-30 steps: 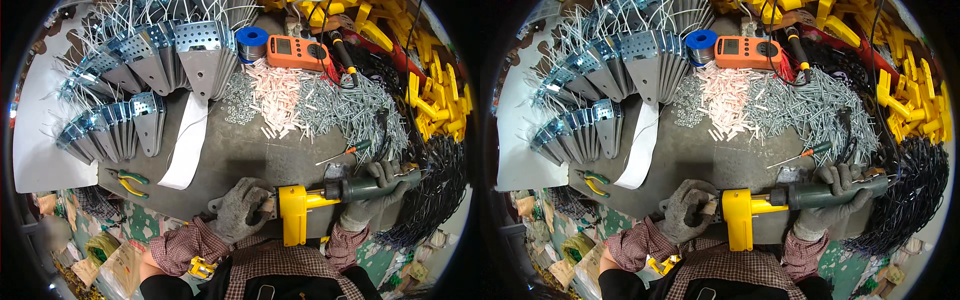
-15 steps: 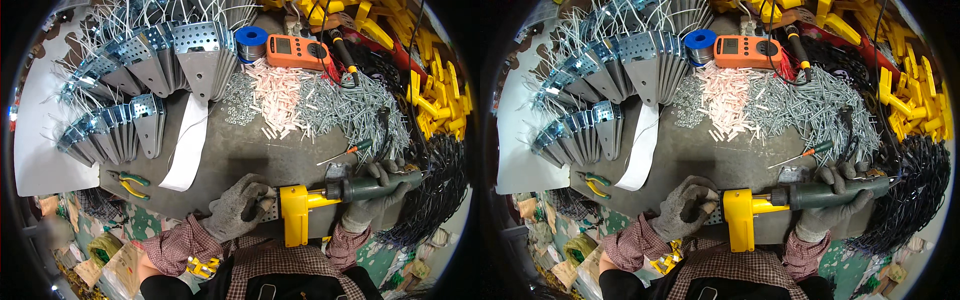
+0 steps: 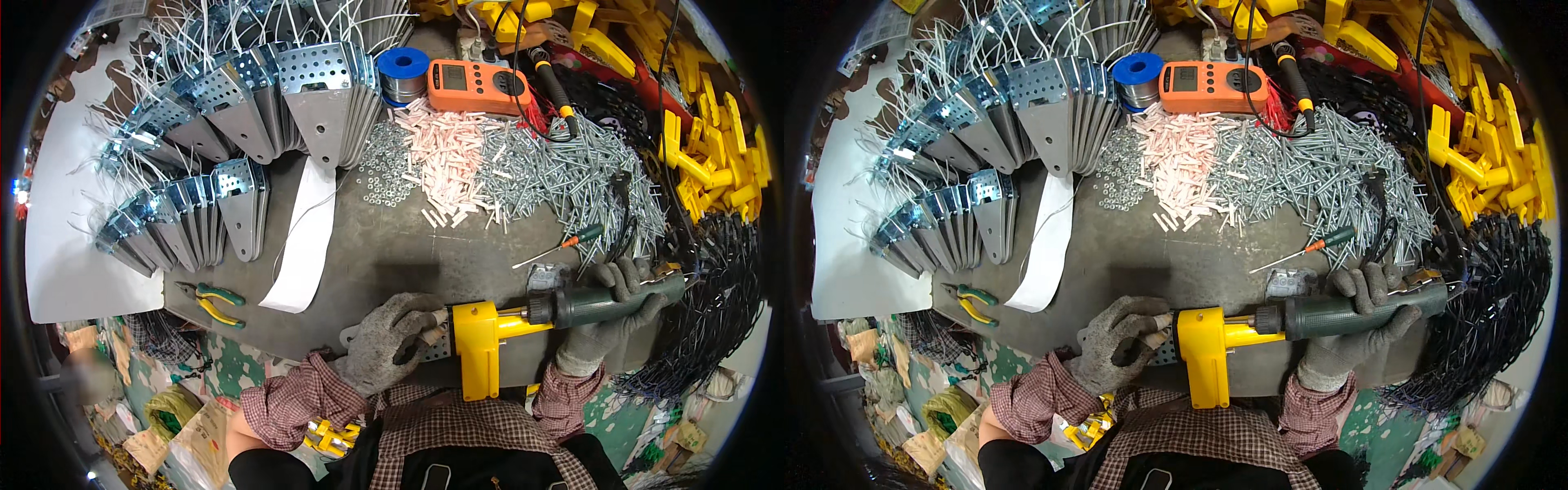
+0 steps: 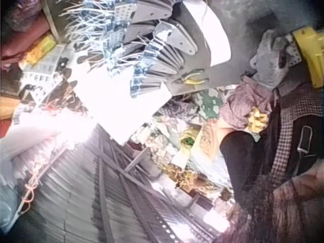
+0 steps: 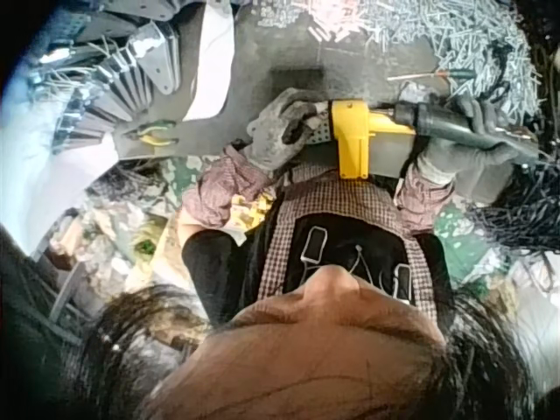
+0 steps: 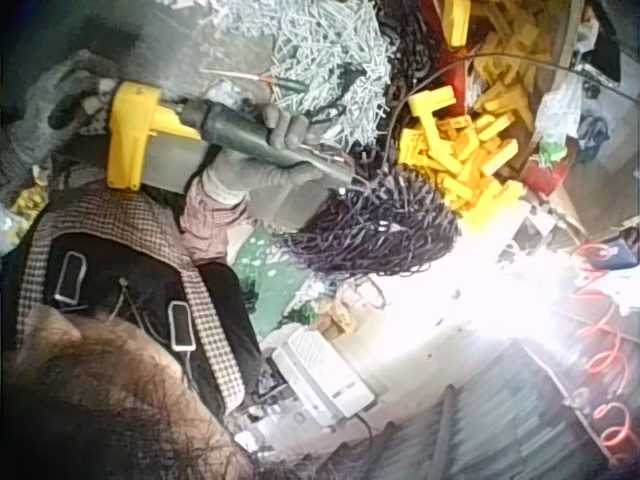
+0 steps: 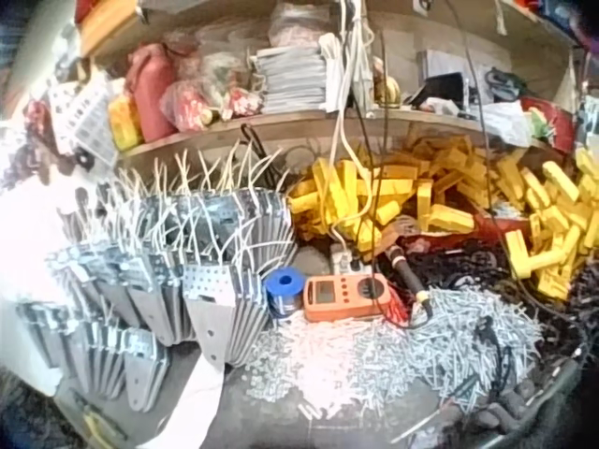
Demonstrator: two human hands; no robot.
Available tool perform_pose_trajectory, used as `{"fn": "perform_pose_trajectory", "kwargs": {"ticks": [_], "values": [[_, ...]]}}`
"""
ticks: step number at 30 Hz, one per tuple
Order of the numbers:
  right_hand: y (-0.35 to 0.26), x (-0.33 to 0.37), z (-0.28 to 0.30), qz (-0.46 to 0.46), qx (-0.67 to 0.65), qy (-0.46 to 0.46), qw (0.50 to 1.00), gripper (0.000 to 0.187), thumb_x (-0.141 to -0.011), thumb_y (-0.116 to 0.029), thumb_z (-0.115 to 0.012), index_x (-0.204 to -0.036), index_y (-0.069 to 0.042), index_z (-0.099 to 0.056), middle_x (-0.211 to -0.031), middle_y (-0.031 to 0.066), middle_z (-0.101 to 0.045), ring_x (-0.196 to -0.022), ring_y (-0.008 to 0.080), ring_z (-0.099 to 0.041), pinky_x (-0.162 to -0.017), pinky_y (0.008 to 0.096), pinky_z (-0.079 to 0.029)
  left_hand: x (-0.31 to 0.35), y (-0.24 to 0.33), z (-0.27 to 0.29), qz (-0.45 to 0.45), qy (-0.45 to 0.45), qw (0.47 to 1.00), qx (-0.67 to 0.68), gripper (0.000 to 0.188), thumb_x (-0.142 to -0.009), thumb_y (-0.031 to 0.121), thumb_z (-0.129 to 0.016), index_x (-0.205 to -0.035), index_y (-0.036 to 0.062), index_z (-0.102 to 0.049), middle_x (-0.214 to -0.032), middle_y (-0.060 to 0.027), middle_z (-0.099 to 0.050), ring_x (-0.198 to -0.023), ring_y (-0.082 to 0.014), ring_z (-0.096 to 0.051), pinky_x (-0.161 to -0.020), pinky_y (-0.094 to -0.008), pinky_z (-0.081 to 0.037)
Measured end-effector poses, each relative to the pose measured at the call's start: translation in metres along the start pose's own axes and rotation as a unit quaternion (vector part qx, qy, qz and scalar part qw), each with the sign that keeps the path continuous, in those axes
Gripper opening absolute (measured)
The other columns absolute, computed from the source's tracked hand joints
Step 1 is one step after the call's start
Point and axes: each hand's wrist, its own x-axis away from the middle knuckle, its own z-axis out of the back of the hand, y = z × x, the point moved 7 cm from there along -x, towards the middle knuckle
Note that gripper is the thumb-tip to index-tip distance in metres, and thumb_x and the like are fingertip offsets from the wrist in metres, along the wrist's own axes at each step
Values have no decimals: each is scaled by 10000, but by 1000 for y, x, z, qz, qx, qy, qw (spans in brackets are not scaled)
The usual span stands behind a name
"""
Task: The person assembles electronic components and metal brackets using an electric screwdriver and pliers, then solders wires with a soldering iron.
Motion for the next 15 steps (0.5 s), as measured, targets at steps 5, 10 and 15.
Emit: {"fn": "perform_pose_trajectory", "kwargs": {"ticks": [5, 10, 15], "values": [[0, 1, 2, 9, -14, 22, 1000, 365, -876, -273, -722, -1032, -74, -459, -778, -2, -468, -669, 89, -481, -752, 281, -390, -4, 2, 9, 66, 30, 996, 54, 237, -792, -8, -701, -1012, 52, -635, -1044, -144, -641, -923, -279, -654, -740, -359, -553], [-2, 1, 0, -1, -10, 1, 1000, 358, -881, -266, -716, -1038, -74, -457, -777, -12, -464, -671, 86, -483, -757, 288, -398, -5, 3, 3, 34, 16, 999, 37, 240, -783, -21, -708, -994, 42, -614, -1031, -137, -626, -901, -267, -655, -722, -342, -554], [0, 0, 6, 5, -5, 17, 1000, 355, -883, -258, -712, -1053, -81, -455, -769, -14, -453, -678, 85, -499, -762, 288, -407, -5, 3, 2, 17, 25, 999, 26, 265, -772, -36, -708, -1000, 28, -592, -1022, -146, -614, -922, -293, -650, -734, -368, -555]]}}
